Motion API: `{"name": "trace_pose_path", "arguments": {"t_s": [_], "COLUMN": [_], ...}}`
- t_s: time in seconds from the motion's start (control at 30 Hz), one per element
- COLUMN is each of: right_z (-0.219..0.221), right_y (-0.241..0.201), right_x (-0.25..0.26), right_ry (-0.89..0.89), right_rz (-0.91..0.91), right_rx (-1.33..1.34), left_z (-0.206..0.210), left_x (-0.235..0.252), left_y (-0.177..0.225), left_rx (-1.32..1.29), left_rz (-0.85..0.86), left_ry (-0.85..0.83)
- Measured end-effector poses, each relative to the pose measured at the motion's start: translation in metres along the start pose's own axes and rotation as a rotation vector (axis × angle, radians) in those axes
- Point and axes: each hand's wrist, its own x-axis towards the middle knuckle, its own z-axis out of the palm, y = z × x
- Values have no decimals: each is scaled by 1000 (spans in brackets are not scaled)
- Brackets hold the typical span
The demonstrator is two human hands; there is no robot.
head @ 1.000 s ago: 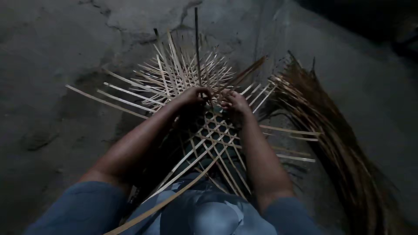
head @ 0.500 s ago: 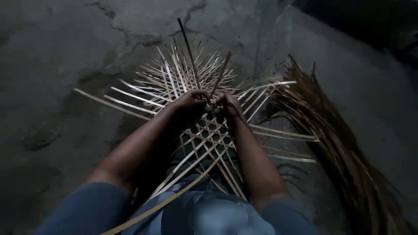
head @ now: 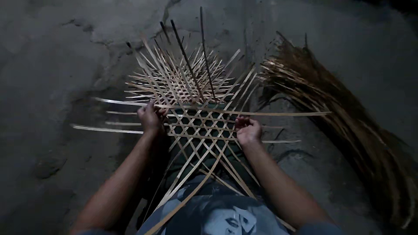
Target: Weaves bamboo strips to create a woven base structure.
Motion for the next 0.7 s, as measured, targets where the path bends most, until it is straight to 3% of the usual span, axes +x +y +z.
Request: {"name": "trace_pose_path", "arguments": {"t_s": [0.07, 0.13, 0.27, 0.37, 0.47, 0.53, 0.63, 0.7], "right_z": [-3, -2, -6, -14, -23, -30, -35, -36], "right_y": [2, -5, -21, -11, 10, 14, 5, 3], "right_x": [9, 12, 14, 15, 6, -1, -12, -19], "right_ry": [-2, -132, -391, -412, -414, -526, -618, -459], "right_rz": [81, 124, 147, 43, -222, -431, -534, -477], "right_rx": [-37, -206, -342, -270, -294, -374, -457, -346], "left_z": [-1, -7, -21, -26, -14, -7, -3, -1], "left_x": [10, 17, 32, 38, 21, 6, -9, -19], "left_y": [3, 12, 24, 9, -8, -9, -4, -6], "left_rx": [-148, -179, -107, -225, -245, -185, -24, 205], "left_rz": [-207, -367, -471, -377, -231, -2, 318, 518], "left_ry": [62, -12, -192, -266, -39, 1, -154, -270]}}
